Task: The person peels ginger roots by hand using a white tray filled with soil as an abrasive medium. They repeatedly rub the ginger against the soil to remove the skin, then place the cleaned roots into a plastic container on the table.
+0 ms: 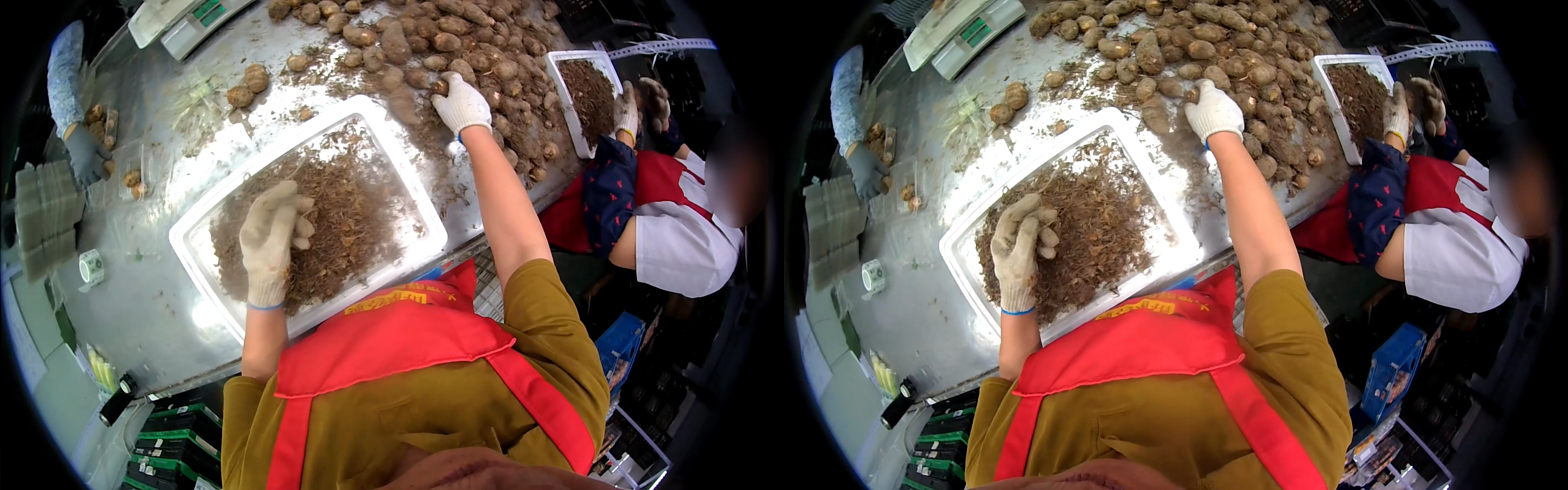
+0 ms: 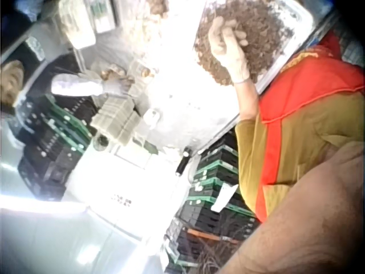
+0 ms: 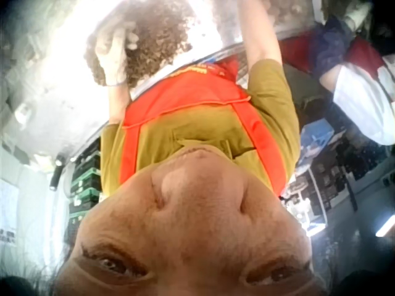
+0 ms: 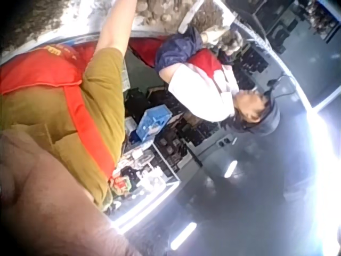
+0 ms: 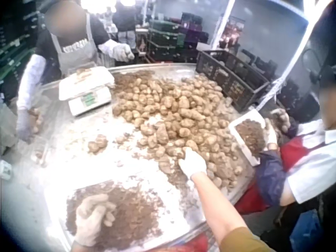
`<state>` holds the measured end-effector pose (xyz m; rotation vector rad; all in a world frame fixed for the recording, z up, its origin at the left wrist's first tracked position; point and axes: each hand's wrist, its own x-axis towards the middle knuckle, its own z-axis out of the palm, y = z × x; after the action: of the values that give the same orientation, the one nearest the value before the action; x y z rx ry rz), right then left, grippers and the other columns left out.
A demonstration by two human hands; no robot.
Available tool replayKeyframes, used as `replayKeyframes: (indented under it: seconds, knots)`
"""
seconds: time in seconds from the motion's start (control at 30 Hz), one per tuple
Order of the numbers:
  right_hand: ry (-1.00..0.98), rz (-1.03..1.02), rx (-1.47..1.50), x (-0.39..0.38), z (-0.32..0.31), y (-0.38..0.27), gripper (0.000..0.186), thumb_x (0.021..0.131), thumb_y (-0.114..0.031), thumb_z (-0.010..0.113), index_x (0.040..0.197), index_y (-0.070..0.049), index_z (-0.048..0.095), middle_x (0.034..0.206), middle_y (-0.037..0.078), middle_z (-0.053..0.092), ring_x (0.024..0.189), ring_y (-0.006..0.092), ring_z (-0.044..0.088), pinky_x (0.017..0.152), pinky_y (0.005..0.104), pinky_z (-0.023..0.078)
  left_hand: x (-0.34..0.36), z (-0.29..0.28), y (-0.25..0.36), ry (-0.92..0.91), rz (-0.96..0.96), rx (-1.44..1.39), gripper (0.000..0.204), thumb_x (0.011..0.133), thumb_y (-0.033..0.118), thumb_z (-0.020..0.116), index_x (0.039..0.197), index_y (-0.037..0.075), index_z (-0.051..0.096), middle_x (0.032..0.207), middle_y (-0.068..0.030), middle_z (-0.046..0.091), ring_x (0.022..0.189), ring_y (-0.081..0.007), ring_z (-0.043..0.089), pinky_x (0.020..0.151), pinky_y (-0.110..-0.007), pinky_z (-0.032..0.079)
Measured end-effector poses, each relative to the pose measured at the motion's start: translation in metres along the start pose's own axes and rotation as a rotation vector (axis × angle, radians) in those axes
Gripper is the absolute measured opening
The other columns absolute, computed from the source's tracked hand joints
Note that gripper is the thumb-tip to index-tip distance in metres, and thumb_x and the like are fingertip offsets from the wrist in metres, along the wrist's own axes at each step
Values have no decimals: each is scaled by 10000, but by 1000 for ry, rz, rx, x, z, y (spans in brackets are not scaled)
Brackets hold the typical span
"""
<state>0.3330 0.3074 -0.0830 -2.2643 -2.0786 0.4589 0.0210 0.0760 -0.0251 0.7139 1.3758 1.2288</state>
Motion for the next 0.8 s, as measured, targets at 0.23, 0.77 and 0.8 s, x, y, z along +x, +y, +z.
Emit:
replayKeyframes:
  seconds: [0.23, 0.77, 0.8]
  knots:
    - [-215, 7, 1463, -55, -12, 18, 447, 978, -210, 577, 1335, 59, 577, 1058, 131, 698, 605, 164, 668, 471, 266, 512, -5, -3, -12, -16, -34, -54, 383, 1004, 136, 596, 1332, -61, 574, 1066, -161, 711, 808, -175, 693, 689, -291, 602]
    - [-932, -359, 1847, -167, -7, -44, 625, 956, -257, 547, 1462, 94, 436, 1377, 208, 603, 1217, 272, 629, 1009, 384, 530, -24, 18, -15, -247, -21, -8, 348, 1021, 191, 605, 1292, -26, 600, 1122, -124, 704, 927, -169, 678, 816, -297, 574]
    - [-983, -350, 1887, -170, -4, -47, 574, 960, -222, 528, 1438, 90, 468, 1358, 194, 615, 1209, 266, 632, 1014, 389, 526, -25, 20, -13, -253, -24, 11, 380, 1010, 183, 619, 1327, -23, 582, 1151, -127, 697, 967, -171, 674, 841, -300, 570]
